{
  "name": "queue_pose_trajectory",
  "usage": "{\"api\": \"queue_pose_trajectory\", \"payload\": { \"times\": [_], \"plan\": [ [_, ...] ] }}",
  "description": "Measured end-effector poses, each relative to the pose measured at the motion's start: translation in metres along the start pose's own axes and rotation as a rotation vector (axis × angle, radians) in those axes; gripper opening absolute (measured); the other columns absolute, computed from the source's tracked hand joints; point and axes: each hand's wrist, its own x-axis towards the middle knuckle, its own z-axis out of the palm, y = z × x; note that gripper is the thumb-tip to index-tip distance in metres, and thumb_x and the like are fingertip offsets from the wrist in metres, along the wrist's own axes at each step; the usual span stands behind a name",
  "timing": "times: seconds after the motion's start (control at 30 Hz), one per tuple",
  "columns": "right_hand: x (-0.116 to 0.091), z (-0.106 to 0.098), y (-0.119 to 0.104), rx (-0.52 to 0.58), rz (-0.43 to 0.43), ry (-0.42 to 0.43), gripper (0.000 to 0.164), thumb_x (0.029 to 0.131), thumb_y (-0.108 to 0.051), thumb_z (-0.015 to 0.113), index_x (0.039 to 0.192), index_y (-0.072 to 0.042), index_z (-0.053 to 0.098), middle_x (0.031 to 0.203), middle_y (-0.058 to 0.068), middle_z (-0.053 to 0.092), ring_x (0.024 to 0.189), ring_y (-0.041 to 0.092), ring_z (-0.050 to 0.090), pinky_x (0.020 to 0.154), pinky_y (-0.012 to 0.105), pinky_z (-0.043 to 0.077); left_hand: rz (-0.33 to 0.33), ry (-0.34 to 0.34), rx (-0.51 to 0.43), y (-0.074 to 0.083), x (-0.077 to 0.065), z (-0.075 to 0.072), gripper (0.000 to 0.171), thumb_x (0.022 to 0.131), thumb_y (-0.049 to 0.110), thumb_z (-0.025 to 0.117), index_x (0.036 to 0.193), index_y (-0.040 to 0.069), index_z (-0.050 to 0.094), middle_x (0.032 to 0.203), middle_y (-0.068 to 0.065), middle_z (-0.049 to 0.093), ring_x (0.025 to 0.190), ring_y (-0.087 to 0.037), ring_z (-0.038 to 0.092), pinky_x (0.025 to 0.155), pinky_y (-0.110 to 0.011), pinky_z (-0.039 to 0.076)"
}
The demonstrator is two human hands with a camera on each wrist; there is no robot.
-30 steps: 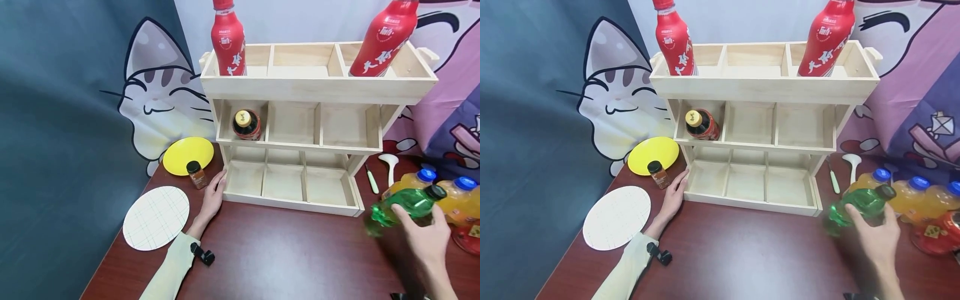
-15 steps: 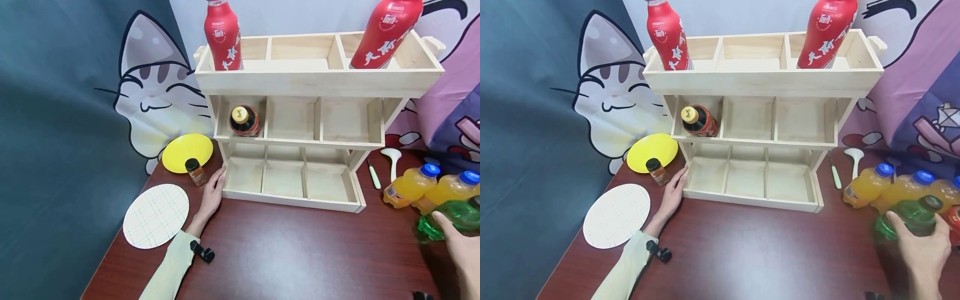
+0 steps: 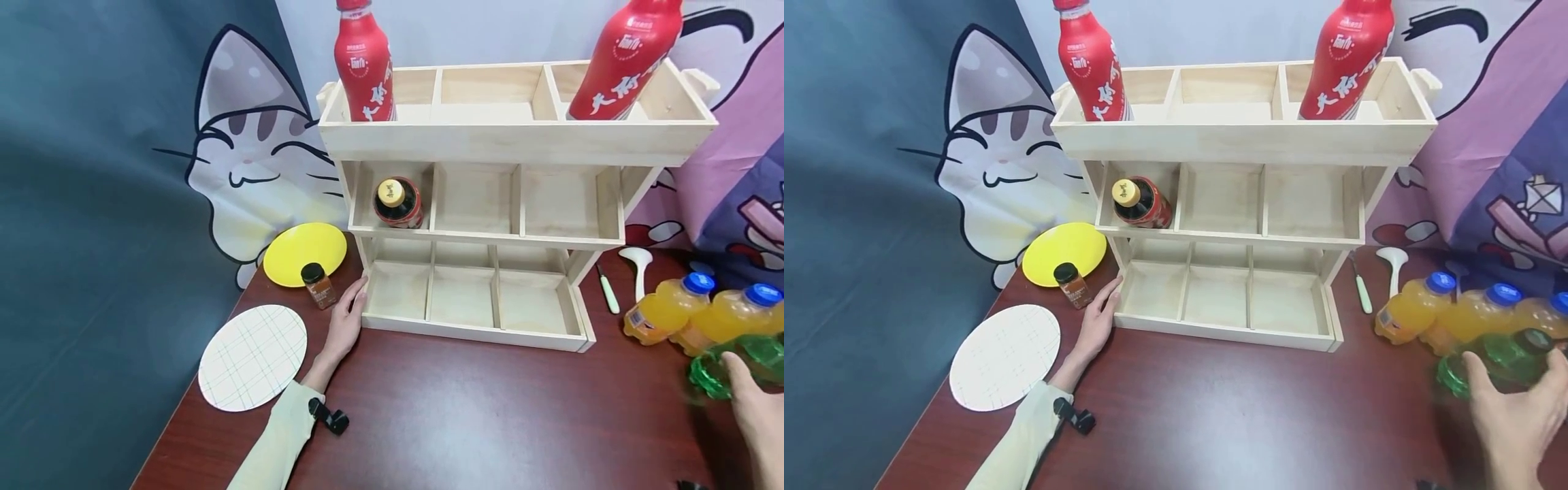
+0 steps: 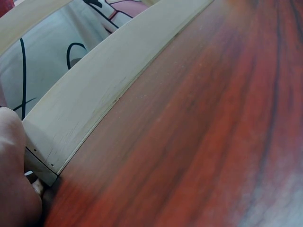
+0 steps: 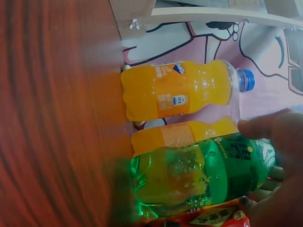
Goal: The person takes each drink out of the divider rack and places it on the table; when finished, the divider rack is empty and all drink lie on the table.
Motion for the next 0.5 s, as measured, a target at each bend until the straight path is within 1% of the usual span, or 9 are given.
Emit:
{"api": "queue_pose_trajectory", "payload": {
  "times": [0.1,0.13,0.2,0.27,0.33,0.4,0.43,0.47,0.5],
  "plan": [
    [-0.003,-0.004,-0.004,-0.022,0.094,-0.013,0.069,0.083,-0.022,0.062,0.137,-0.042,0.024,0.145,-0.014,0.025,0.134,0.005,0.021,0.111,0.021,0.012,0.006,-0.017,-0.034,0.01,-0.003,0.0,0.038,0.095,0.026,0.044,0.132,0.018,0.045,0.138,0.0,0.041,0.129,-0.016,0.035,0.107,-0.041,0.027],
    [-0.003,-0.006,-0.006,-0.008,0.086,-0.016,0.067,0.084,-0.021,0.061,0.137,-0.041,0.025,0.145,-0.013,0.025,0.134,0.005,0.021,0.111,0.022,0.012,0.012,-0.021,-0.045,0.014,-0.004,0.0,0.038,0.095,0.024,0.044,0.132,0.015,0.045,0.138,-0.003,0.041,0.129,-0.018,0.035,0.107,-0.043,0.026],
    [-0.001,-0.009,-0.009,0.024,0.029,-0.024,0.064,0.086,-0.02,0.059,0.138,-0.038,0.027,0.146,-0.013,0.025,0.134,0.006,0.02,0.112,0.022,0.011,0.019,-0.021,-0.047,0.021,-0.006,-0.001,0.038,0.095,0.02,0.043,0.132,0.011,0.044,0.138,-0.008,0.04,0.129,-0.022,0.035,0.106,-0.045,0.026],
    [-0.002,-0.012,-0.015,0.058,-0.035,-0.023,0.061,0.087,-0.018,0.058,0.138,-0.034,0.029,0.145,-0.011,0.027,0.134,0.006,0.021,0.111,0.022,0.012,0.019,-0.018,-0.034,0.026,-0.009,-0.002,0.038,0.095,0.019,0.043,0.132,0.01,0.044,0.138,-0.01,0.04,0.129,-0.022,0.035,0.106,-0.044,0.026],
    [-0.003,-0.015,-0.023,0.054,-0.069,-0.005,0.059,0.087,-0.017,0.058,0.138,-0.033,0.032,0.144,-0.009,0.03,0.133,0.007,0.024,0.111,0.021,0.014,0.014,-0.016,-0.018,0.028,-0.011,-0.003,0.038,0.095,0.019,0.043,0.133,0.01,0.044,0.138,-0.01,0.04,0.129,-0.022,0.035,0.106,-0.044,0.027],
    [-0.006,-0.018,-0.04,-0.009,-0.013,0.018,0.057,0.088,-0.022,0.055,0.136,-0.037,0.03,0.143,-0.009,0.032,0.133,0.007,0.025,0.111,0.023,0.015,0.01,-0.019,-0.014,0.029,-0.011,-0.004,0.038,0.096,0.019,0.042,0.133,0.01,0.044,0.138,-0.01,0.04,0.13,-0.022,0.034,0.106,-0.044,0.027],
    [-0.007,-0.018,-0.049,-0.01,-0.013,0.043,0.055,0.087,-0.023,0.057,0.135,-0.038,0.033,0.141,-0.009,0.035,0.131,0.008,0.028,0.11,0.022,0.018,0.008,-0.02,-0.024,0.029,-0.011,-0.004,0.038,0.095,0.02,0.043,0.133,0.01,0.044,0.138,-0.009,0.04,0.13,-0.02,0.034,0.107,-0.043,0.026],
    [-0.007,-0.016,-0.059,0.034,-0.036,0.062,0.053,0.085,-0.021,0.059,0.133,-0.034,0.039,0.138,-0.007,0.039,0.13,0.01,0.031,0.109,0.022,0.02,0.007,-0.022,-0.03,0.029,-0.01,-0.004,0.038,0.096,0.02,0.042,0.133,0.01,0.044,0.138,-0.009,0.039,0.13,-0.02,0.033,0.107,-0.043,0.026],
    [-0.008,-0.013,-0.071,0.117,-0.059,0.089,0.053,0.082,-0.018,0.062,0.13,-0.028,0.044,0.135,-0.004,0.043,0.128,0.013,0.034,0.109,0.024,0.022,0.007,-0.022,-0.036,0.029,-0.01,-0.004,0.038,0.096,0.02,0.042,0.133,0.01,0.044,0.139,-0.009,0.039,0.13,-0.02,0.033,0.107,-0.043,0.026]
  ]
}}
